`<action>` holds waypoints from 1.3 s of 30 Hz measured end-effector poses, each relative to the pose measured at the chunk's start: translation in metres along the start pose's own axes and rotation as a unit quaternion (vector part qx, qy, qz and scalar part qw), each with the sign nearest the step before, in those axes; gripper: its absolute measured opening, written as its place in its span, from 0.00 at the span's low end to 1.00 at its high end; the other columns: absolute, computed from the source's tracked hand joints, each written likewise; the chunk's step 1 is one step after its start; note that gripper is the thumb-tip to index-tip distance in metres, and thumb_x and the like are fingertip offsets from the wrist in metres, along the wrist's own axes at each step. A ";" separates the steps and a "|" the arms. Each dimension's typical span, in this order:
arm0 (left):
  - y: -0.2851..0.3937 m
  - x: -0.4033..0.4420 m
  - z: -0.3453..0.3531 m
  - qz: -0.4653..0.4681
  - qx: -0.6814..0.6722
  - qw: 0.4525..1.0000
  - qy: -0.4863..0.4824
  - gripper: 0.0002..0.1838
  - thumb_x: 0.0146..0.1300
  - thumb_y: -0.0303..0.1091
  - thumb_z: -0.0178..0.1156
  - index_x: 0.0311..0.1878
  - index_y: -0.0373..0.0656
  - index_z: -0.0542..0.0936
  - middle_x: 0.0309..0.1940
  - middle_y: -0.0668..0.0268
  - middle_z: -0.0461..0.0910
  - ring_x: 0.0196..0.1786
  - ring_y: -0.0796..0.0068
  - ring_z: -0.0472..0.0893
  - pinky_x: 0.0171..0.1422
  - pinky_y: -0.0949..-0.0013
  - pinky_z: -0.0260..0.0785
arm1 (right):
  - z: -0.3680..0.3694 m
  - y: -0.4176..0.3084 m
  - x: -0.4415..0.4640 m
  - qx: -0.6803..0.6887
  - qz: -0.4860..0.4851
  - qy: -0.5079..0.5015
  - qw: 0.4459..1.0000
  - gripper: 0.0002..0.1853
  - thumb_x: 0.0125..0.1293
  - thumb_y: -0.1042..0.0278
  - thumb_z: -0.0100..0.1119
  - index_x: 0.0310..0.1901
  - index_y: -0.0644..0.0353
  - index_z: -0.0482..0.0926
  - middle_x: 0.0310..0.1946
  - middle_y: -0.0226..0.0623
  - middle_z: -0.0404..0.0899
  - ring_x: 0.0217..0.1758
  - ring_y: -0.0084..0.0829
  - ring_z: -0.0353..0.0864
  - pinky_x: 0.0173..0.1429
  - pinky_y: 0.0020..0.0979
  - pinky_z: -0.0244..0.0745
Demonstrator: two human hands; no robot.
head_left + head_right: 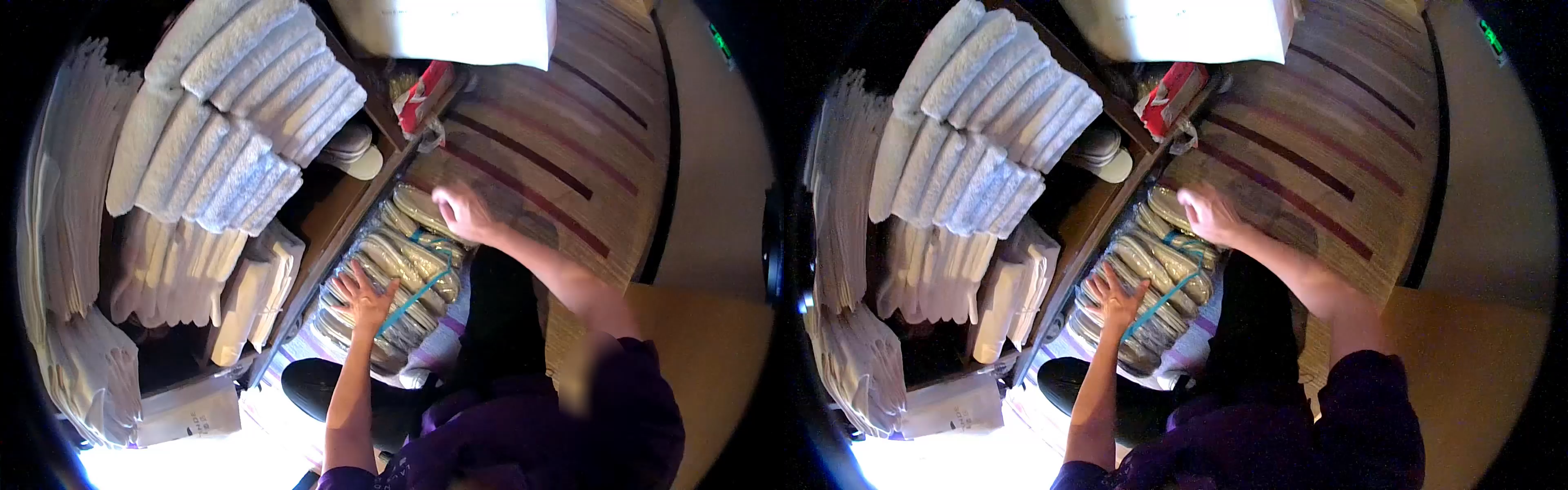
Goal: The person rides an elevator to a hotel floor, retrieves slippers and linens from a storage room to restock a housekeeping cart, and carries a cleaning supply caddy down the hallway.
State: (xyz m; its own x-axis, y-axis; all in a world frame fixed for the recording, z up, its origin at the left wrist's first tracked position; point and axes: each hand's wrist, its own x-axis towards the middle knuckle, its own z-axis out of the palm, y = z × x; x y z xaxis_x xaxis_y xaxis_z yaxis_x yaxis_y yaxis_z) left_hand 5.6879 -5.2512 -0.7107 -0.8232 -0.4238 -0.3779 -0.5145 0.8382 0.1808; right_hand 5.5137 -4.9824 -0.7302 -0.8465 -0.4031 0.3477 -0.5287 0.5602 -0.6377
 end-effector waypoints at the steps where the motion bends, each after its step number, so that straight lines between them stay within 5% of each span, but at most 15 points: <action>1: -0.002 -0.005 -0.004 0.005 -0.012 1.000 0.008 0.70 0.51 0.77 0.66 0.85 0.54 0.38 0.83 0.37 0.36 0.85 0.36 0.30 0.74 0.15 0.26 | 0.021 0.011 -0.028 0.001 0.029 -0.037 0.999 0.11 0.63 0.74 0.61 0.46 0.66 0.83 0.46 0.50 0.86 0.47 0.42 0.85 0.51 0.47 0.79; 5: -0.022 -0.018 -0.008 0.004 -0.044 0.997 0.065 0.69 0.51 0.74 0.68 0.85 0.53 0.41 0.83 0.40 0.35 0.85 0.38 0.32 0.74 0.15 0.32 | 0.035 -0.017 -0.047 -0.013 0.158 -0.123 0.980 0.13 0.65 0.69 0.62 0.48 0.65 0.85 0.47 0.52 0.87 0.50 0.43 0.86 0.56 0.49 0.80; 7: -0.029 -0.024 -0.008 0.022 -0.067 0.991 0.115 0.66 0.54 0.67 0.71 0.85 0.51 0.42 0.85 0.46 0.36 0.86 0.43 0.34 0.75 0.17 0.36 | 0.045 -0.041 -0.045 0.140 0.219 -0.191 0.947 0.19 0.67 0.59 0.65 0.50 0.66 0.85 0.49 0.53 0.87 0.56 0.47 0.85 0.64 0.48 0.76; 10: -0.034 -0.044 -0.014 -0.044 -0.089 0.982 0.161 0.63 0.56 0.62 0.72 0.85 0.49 0.43 0.85 0.46 0.38 0.86 0.43 0.38 0.73 0.16 0.44 | 0.087 -0.048 -0.071 -0.116 0.083 -0.118 0.983 0.38 0.65 0.31 0.61 0.48 0.70 0.85 0.51 0.50 0.86 0.55 0.51 0.85 0.60 0.48 0.79; 12: -0.059 -0.047 0.003 -0.052 -0.114 0.974 0.187 0.66 0.54 0.60 0.74 0.83 0.41 0.43 0.81 0.37 0.45 0.83 0.37 0.48 0.76 0.27 0.50 | 0.095 -0.051 -0.076 -0.153 0.073 -0.111 0.979 0.40 0.63 0.28 0.62 0.47 0.69 0.85 0.51 0.49 0.86 0.54 0.51 0.85 0.58 0.49 0.80; 14: -0.068 -0.057 0.008 -0.083 -0.173 0.969 0.156 0.67 0.52 0.59 0.75 0.82 0.35 0.43 0.77 0.33 0.52 0.79 0.34 0.56 0.76 0.34 0.56 | 0.082 -0.059 -0.063 -0.092 0.212 -0.292 0.928 0.42 0.56 0.24 0.66 0.44 0.67 0.86 0.46 0.49 0.86 0.51 0.48 0.86 0.55 0.49 0.81; 19: -0.056 -0.066 0.015 -0.106 -0.111 0.982 0.112 0.66 0.48 0.50 0.80 0.80 0.33 0.46 0.68 0.34 0.63 0.69 0.33 0.66 0.71 0.38 0.62 | 0.070 -0.112 -0.054 -0.033 0.151 -0.307 0.939 0.45 0.52 0.22 0.69 0.46 0.67 0.84 0.43 0.49 0.84 0.45 0.44 0.85 0.50 0.41 0.82; 22: -0.056 -0.056 0.029 -0.084 -0.146 0.975 0.145 0.67 0.47 0.44 0.81 0.81 0.36 0.44 0.68 0.31 0.59 0.67 0.29 0.66 0.72 0.38 0.62 | 0.086 -0.135 -0.049 -0.004 0.164 -0.390 0.906 0.69 0.44 0.20 0.73 0.65 0.85 0.63 0.59 0.68 0.76 0.65 0.53 0.79 0.66 0.46 0.77; 25: -0.053 -0.056 0.031 -0.068 -0.142 0.980 0.121 0.69 0.47 0.42 0.81 0.82 0.39 0.41 0.71 0.28 0.54 0.67 0.25 0.64 0.73 0.38 0.62 | 0.092 -0.164 -0.047 -0.067 0.200 -0.407 0.889 0.75 0.42 0.19 0.74 0.72 0.84 0.54 0.63 0.69 0.73 0.67 0.52 0.79 0.67 0.38 0.78; 26: -0.057 -0.055 0.029 -0.070 -0.186 0.977 0.082 0.74 0.46 0.43 0.82 0.82 0.42 0.32 0.75 0.25 0.43 0.72 0.17 0.56 0.77 0.38 0.57 | 0.093 -0.174 -0.048 -0.062 0.238 -0.398 0.884 0.83 0.39 0.24 0.79 0.77 0.82 0.38 0.68 0.72 0.66 0.72 0.56 0.72 0.69 0.50 0.75; 27: -0.066 -0.053 0.033 -0.067 -0.185 0.977 0.083 0.74 0.46 0.43 0.82 0.82 0.42 0.32 0.75 0.25 0.43 0.72 0.17 0.56 0.77 0.38 0.57 | 0.096 -0.184 -0.047 -0.062 0.238 -0.394 0.885 0.83 0.39 0.24 0.79 0.77 0.82 0.38 0.68 0.72 0.66 0.72 0.56 0.72 0.69 0.50 0.75; 30: -0.091 -0.054 0.039 0.017 -0.233 0.972 0.031 0.82 0.43 0.47 0.83 0.79 0.38 0.21 0.77 0.23 0.25 0.79 0.15 0.38 0.83 0.42 0.46 | 0.101 -0.205 -0.049 -0.108 0.252 -0.411 0.870 0.87 0.37 0.35 0.86 0.79 0.72 0.27 0.78 0.68 0.47 0.80 0.64 0.52 0.68 0.76 0.63; 37: -0.096 -0.054 0.031 0.019 -0.254 0.967 0.027 0.82 0.35 0.41 0.85 0.80 0.34 0.29 0.77 0.24 0.34 0.81 0.22 0.40 0.84 0.47 0.48 | 0.093 -0.176 -0.045 -0.111 0.262 -0.385 0.878 0.78 0.44 0.47 0.85 0.81 0.66 0.30 0.75 0.61 0.55 0.77 0.59 0.58 0.72 0.62 0.67; 39: -0.092 -0.055 0.043 -0.001 -0.272 0.957 0.099 0.80 0.32 0.38 0.84 0.81 0.34 0.35 0.76 0.25 0.40 0.79 0.23 0.46 0.83 0.48 0.51 | 0.088 -0.179 -0.059 -0.081 0.281 -0.358 0.887 0.77 0.43 0.51 0.85 0.81 0.64 0.32 0.76 0.59 0.54 0.78 0.60 0.56 0.70 0.65 0.67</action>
State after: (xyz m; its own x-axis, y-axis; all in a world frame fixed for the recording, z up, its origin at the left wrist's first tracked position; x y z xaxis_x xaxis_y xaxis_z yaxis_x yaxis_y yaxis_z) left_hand 5.7910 -5.2905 -0.7453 -0.8242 -0.5266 -0.2082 -0.5201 0.5585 0.6462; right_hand 5.6639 -5.1225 -0.6978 -0.7535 -0.3502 -0.5565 -0.0867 0.8919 -0.4438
